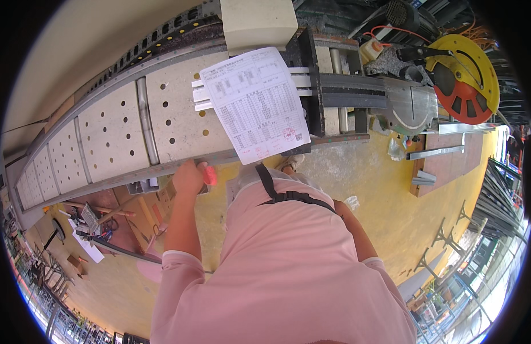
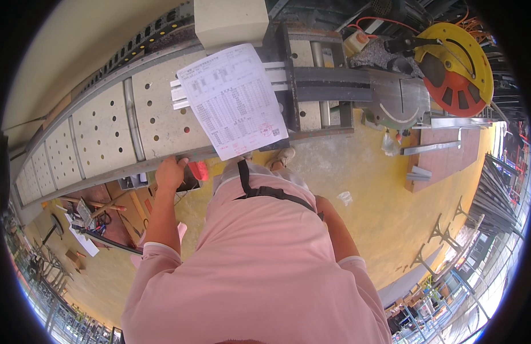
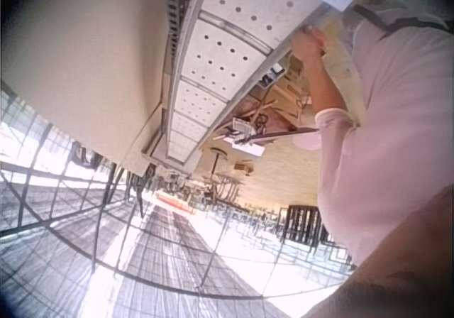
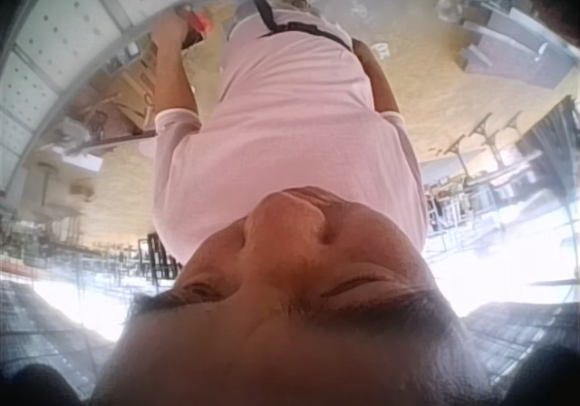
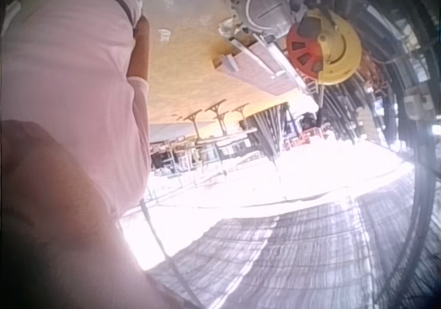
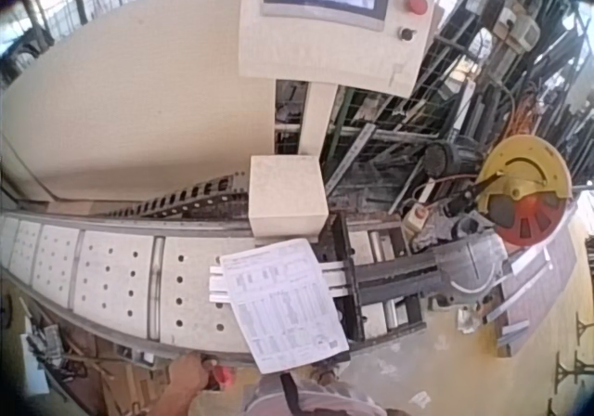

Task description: The person uses a tape measure to check the dimensions of a metal window frame and then uses an orange hammer to tap a piece of the frame into alignment.

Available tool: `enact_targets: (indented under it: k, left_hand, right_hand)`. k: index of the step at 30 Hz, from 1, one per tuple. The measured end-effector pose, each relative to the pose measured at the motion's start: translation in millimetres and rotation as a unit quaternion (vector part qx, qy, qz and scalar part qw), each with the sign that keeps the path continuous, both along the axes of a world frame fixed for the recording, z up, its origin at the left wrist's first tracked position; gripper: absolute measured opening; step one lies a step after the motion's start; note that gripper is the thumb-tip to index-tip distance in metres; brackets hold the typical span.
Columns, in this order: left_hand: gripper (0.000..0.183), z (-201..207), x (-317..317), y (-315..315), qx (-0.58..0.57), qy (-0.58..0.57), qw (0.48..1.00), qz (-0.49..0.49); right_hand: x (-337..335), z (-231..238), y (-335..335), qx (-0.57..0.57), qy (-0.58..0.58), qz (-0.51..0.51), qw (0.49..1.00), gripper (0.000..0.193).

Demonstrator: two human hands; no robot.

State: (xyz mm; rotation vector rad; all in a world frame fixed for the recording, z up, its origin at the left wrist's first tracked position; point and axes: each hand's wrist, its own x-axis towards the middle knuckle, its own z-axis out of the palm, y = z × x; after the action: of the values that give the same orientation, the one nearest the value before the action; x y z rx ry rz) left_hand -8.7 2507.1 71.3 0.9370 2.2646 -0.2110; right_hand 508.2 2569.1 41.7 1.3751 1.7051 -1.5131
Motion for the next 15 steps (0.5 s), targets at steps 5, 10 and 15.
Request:
enact_targets:
  k: [5, 10, 15]
  left_hand:
    - [0.045, 2.7, 0.0, 1.5, 0.0, 0.001, 1.0, 0.005]
    - [0.045, 2.3, -2.3, 2.3, -0.003, -0.005, 1.0, -0.001]
    - [0.046, 3.3, -4.2, 3.4, -0.01, -0.012, 1.0, 0.0]
  right_hand:
    - [2.7, -7.3, -5.4, -0.015, 0.006, -0.079, 0.997, 0.056]
    - [5.9, -18.2, -5.5, 0.009, 0.014, -0.091, 0.996, 0.056]
    - [8.6, -29.3, -8.5, 0.039, 0.017, -0.092, 0.995, 0.047]
